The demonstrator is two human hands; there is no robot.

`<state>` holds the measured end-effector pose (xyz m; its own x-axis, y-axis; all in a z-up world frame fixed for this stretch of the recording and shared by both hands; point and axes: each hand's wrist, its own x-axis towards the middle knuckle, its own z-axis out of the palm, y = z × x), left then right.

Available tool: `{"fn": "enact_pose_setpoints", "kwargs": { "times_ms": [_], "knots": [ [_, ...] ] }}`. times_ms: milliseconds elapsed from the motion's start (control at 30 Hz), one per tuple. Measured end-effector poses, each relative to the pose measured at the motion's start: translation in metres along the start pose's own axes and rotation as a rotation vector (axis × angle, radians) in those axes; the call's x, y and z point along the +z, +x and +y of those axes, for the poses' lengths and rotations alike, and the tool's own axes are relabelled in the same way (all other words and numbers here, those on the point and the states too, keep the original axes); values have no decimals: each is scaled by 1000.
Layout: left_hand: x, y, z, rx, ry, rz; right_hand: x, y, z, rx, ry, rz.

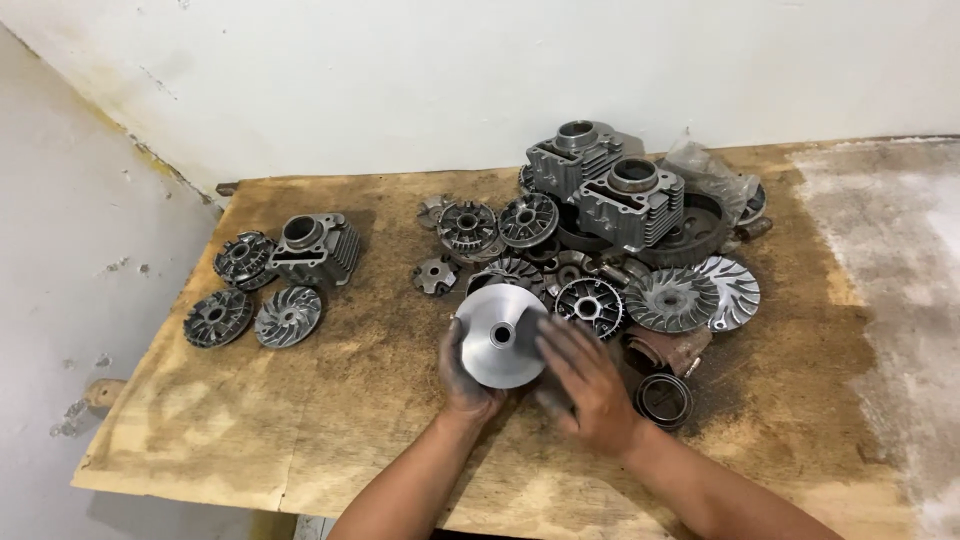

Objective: Cleaning and inspecting various motorcycle CVT and engine components on a workbench using an abrasive cloth.

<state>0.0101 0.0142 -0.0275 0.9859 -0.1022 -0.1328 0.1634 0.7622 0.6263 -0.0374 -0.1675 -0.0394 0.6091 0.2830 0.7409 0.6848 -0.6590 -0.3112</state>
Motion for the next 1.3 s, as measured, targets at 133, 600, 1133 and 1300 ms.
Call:
{"fn": "enact_pose_setpoints", "kwargs": {
  "times_ms": [133, 600, 1133, 1300],
  "knots": [
    [7, -7, -5, -111, 42, -305, -19, 19, -6, 130, 47, 27],
    [60, -26, 11, -196, -116, 333, -13, 15, 11, -90, -17, 91],
    [40, 2, 30, -1, -527, 441, -22, 11, 18, 152, 294, -26],
    [79, -8, 44, 16, -516, 384, -35, 21, 13, 167, 226, -120]
  ]
}}
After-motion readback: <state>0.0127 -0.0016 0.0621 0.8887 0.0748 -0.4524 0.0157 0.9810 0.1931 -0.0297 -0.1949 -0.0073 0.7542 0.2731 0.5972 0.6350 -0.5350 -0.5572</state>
